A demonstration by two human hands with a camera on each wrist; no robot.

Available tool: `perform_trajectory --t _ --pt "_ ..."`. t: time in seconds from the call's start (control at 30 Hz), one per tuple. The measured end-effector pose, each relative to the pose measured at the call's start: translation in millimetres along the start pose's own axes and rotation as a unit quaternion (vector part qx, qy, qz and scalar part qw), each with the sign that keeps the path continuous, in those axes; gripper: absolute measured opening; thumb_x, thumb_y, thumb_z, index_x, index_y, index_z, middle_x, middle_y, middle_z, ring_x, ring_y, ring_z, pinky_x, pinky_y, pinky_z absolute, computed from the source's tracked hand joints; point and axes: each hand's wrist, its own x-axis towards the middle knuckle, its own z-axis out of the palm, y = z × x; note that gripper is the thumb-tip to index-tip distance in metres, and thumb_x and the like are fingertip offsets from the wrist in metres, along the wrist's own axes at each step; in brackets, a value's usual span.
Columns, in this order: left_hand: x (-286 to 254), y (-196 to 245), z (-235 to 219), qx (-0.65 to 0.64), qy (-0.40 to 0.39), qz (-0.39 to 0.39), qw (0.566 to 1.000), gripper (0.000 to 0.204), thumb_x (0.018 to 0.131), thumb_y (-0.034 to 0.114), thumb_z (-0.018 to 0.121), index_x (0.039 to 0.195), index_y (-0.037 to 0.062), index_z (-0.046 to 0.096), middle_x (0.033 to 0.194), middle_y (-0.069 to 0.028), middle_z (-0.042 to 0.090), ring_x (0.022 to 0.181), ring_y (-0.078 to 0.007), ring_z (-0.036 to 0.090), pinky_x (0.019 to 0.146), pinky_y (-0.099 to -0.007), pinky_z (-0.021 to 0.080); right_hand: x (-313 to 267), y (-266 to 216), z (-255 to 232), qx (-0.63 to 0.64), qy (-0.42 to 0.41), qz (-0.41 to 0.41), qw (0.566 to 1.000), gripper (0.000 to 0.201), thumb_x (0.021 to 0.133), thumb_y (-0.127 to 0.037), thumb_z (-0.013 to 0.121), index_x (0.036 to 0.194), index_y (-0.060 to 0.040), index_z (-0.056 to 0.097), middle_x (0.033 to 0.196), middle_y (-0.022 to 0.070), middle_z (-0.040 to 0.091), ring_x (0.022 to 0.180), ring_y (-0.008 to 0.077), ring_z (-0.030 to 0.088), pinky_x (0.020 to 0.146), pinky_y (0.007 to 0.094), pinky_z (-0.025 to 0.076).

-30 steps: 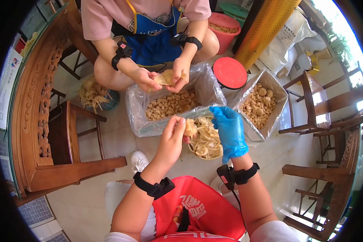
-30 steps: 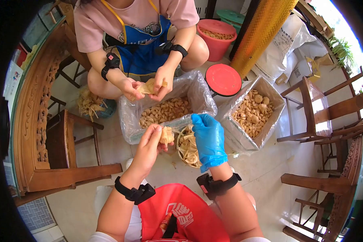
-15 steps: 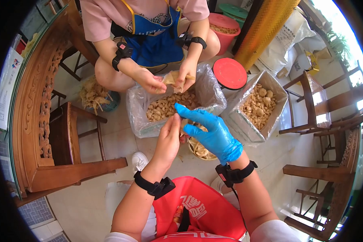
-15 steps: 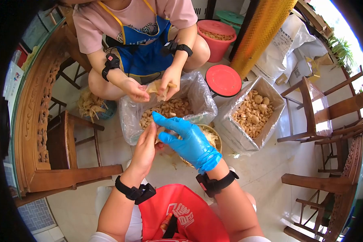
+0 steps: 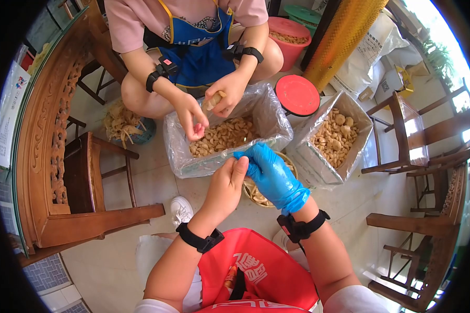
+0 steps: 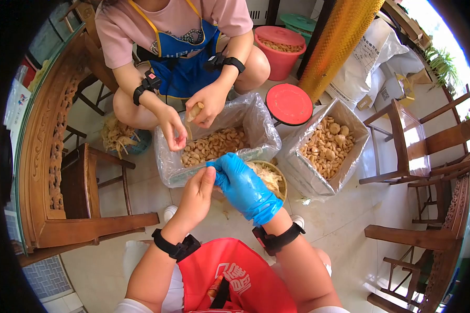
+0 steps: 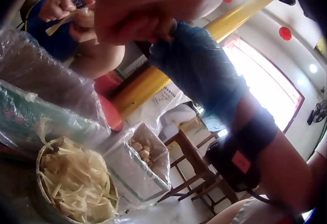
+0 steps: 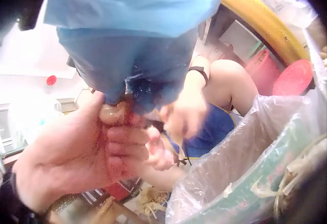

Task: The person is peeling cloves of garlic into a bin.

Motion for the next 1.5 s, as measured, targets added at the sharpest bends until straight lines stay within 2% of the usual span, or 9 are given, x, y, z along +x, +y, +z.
perform_trajectory --t 0.33,0.5,0.67,0.77,0.9,1.07,1.33,1.4,1.5 --pt "0.6 25.2 0.1 0.029 0.004 0.025 0.999 0.043 0.098 0.039 0.042 0.084 -0.0003 0.051 0.065 -0.0147 0.053 0.058 -0.0269 0.051 0.057 -0.0359 0.041 -5.0 1.8 18.5 0.076 0.098 0.028 0.992 0.014 0.093 -0.013 0.053 0.095 0.0003 0.05 0.089 0.0133 0.059 0.081 0.0241 0.059 0.072 0.0357 0.05" --pt "1.4 23.7 -2.0 -0.045 -0.02 0.001 0.999 0.031 0.098 0.029 0.044 0.087 0.001 0.051 0.062 -0.0072 0.051 0.055 -0.0136 0.044 0.054 -0.0313 0.037 -6.8 19.2 1.4 0.351 0.208 0.246 0.879 0.023 0.097 -0.022 0.046 0.089 -0.0013 0.051 0.092 0.0074 0.063 0.076 0.0118 0.054 0.063 0.0284 0.046" --pt "-1.1 16.4 -12.0 -0.035 -0.02 -0.062 0.997 0.022 0.098 0.025 0.045 0.093 0.0041 0.052 0.072 0.0016 0.05 0.064 -0.0059 0.043 0.058 -0.0216 0.037 -2.3 44.5 -24.1 0.106 0.139 0.386 0.906 0.035 0.094 -0.024 0.054 0.11 0.0064 0.056 0.105 0.0095 0.065 0.077 0.0113 0.056 0.07 0.0267 0.047" --pt "0.5 8.1 -10.2 -0.052 -0.023 -0.07 0.996 0.017 0.097 0.022 0.049 0.099 0.0054 0.051 0.076 -0.0002 0.057 0.066 -0.005 0.049 0.058 -0.0201 0.04 5.5 24.7 -8.9 0.273 0.214 0.244 0.906 0.039 0.093 -0.02 0.056 0.122 0.0061 0.053 0.114 0.0087 0.061 0.087 0.0134 0.058 0.081 0.0282 0.048" --pt "1.5 5.6 -7.6 -0.065 -0.004 -0.041 0.997 0.017 0.095 0.019 0.052 0.105 0.0053 0.048 0.08 -0.0019 0.059 0.067 -0.0056 0.051 0.059 -0.0198 0.042 8.0 26.2 3.8 0.162 0.188 0.146 0.958 0.041 0.094 -0.021 0.055 0.128 0.0019 0.05 0.119 0.0082 0.059 0.096 0.0144 0.056 0.089 0.0283 0.044" --pt "3.6 -0.5 -7.9 -0.086 0.026 -0.021 0.996 0.017 0.095 0.017 0.053 0.103 0.0032 0.048 0.082 -0.0036 0.059 0.071 -0.0074 0.053 0.062 -0.022 0.044 10.1 -9.4 1.7 0.143 0.055 0.205 0.967 0.032 0.09 -0.029 0.061 0.092 0.0029 0.063 0.073 0.007 0.061 0.069 0.0109 0.052 0.066 0.0277 0.045" --pt "5.7 14.5 -5.6 -0.151 0.034 -0.016 0.988 0.019 0.096 0.02 0.052 0.103 0.0019 0.054 0.077 -0.0048 0.058 0.066 -0.009 0.054 0.059 -0.0253 0.044 4.8 9.9 10.0 0.048 0.099 0.145 0.983 0.03 0.091 -0.029 0.058 0.084 0.0007 0.059 0.071 0.0144 0.059 0.062 0.0227 0.048 0.061 0.0337 0.044" --pt "-2.8 19.5 -3.9 -0.026 0.038 -0.06 0.997 0.021 0.098 0.023 0.046 0.103 0.0035 0.053 0.078 -0.0135 0.061 0.067 -0.0218 0.061 0.059 -0.033 0.046 -5.3 -6.4 11.0 -0.06 0.032 0.139 0.988 0.041 0.093 -0.039 0.05 0.084 -0.0001 0.06 0.077 0.0235 0.059 0.07 0.0418 0.054 0.064 0.0425 0.045" --pt "-14.6 13.3 10.5 0.115 0.104 0.057 0.986 0.022 0.1 0.024 0.039 0.1 0.0046 0.05 0.085 -0.0244 0.061 0.083 -0.0434 0.059 0.066 -0.0462 0.046 -22.2 -3.6 23.0 -0.088 0.039 0.131 0.987 0.041 0.094 -0.04 0.045 0.089 -0.0019 0.061 0.085 0.0273 0.058 0.082 0.045 0.057 0.066 0.0475 0.045"
